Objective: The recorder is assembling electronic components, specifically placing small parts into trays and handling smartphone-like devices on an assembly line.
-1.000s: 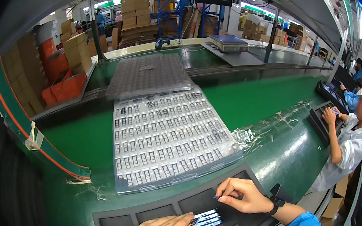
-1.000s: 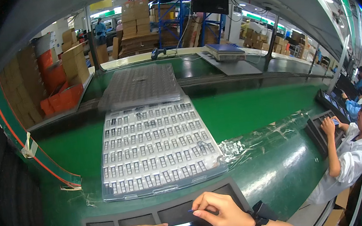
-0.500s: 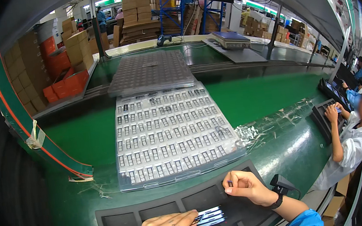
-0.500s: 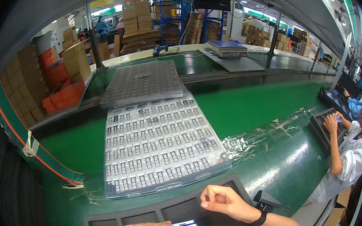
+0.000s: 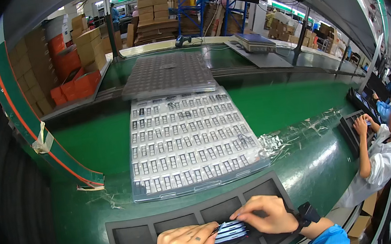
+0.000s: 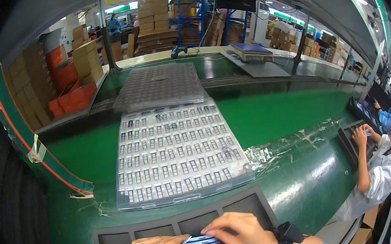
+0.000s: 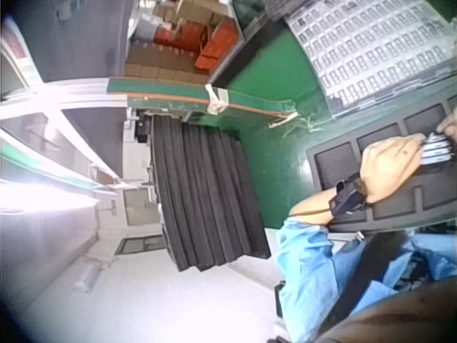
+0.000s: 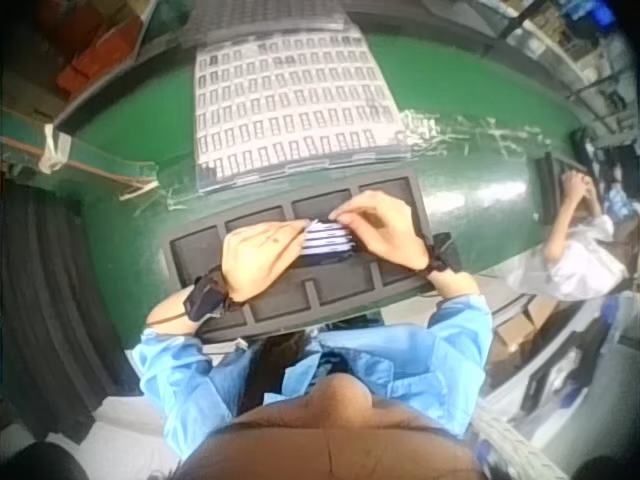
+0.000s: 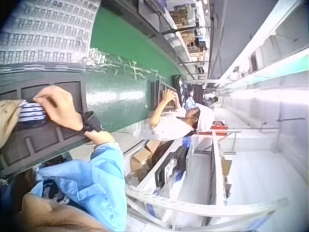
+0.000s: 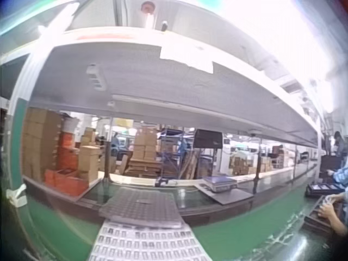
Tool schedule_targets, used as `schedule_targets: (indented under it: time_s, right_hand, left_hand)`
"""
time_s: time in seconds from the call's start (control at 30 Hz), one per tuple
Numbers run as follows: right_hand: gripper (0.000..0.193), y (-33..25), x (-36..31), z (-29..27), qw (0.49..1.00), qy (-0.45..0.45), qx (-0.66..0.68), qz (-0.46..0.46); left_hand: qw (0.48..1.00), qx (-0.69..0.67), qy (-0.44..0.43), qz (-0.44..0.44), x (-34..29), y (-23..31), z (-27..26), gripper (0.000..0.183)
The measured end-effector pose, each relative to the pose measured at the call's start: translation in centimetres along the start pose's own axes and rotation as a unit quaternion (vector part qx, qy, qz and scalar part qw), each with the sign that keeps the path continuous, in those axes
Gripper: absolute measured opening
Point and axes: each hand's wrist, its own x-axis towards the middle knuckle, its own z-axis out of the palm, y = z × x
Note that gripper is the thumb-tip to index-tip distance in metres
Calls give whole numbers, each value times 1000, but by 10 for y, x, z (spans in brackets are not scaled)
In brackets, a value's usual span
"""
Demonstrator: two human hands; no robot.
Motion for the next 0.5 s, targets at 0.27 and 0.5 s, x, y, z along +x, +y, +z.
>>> schedule_targets:
  time_s: [0.27, 0.5]
  right_hand:
    - [20, -8, 3, 9, 998, -32, -48, -25]
    - [18, -4, -1, 18, 998, 31, -56, -21]
  left_hand:
    - [1000, -1, 4, -8, 0, -1, -1, 23]
    - [1000, -13, 7, -1, 3, -5, 0, 24]
